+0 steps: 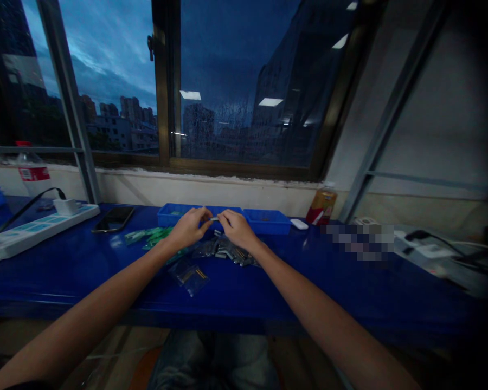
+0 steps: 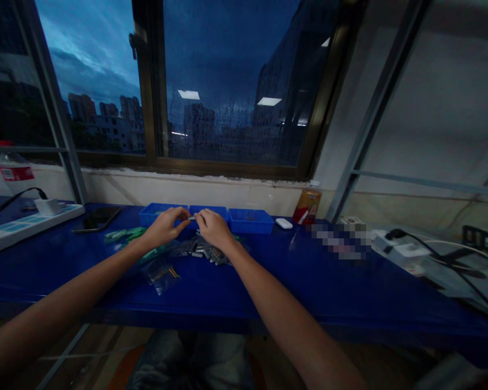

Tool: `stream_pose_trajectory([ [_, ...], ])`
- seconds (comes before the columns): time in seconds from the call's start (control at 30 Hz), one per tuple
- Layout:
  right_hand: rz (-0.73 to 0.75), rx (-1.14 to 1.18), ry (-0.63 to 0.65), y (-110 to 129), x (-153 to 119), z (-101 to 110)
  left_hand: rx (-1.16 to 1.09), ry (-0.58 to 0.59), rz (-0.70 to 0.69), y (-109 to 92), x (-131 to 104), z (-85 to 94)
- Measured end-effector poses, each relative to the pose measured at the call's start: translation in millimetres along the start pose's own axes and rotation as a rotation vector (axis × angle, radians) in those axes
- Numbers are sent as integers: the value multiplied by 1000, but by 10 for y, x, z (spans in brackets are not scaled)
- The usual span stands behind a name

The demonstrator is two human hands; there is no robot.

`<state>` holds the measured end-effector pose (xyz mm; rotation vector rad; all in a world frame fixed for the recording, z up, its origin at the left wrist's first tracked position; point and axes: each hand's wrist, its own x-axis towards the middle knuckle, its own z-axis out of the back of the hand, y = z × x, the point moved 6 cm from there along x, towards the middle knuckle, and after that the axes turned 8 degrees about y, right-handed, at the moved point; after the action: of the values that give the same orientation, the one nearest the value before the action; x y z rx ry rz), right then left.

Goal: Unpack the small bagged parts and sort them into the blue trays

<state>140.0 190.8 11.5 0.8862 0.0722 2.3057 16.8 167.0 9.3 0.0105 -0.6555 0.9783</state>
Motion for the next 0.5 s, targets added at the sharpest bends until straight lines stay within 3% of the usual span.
stream_pose_trajectory([
  [0.33, 59, 38, -11, -34, 1, 21, 49, 35, 29, 8, 18, 0],
  [0.4, 17, -7, -51, -174, 17, 65, 54, 126, 48, 65, 20, -58],
  [0.5, -142, -107, -149, -512, -1, 174, 30, 387, 53, 164, -38, -191],
])
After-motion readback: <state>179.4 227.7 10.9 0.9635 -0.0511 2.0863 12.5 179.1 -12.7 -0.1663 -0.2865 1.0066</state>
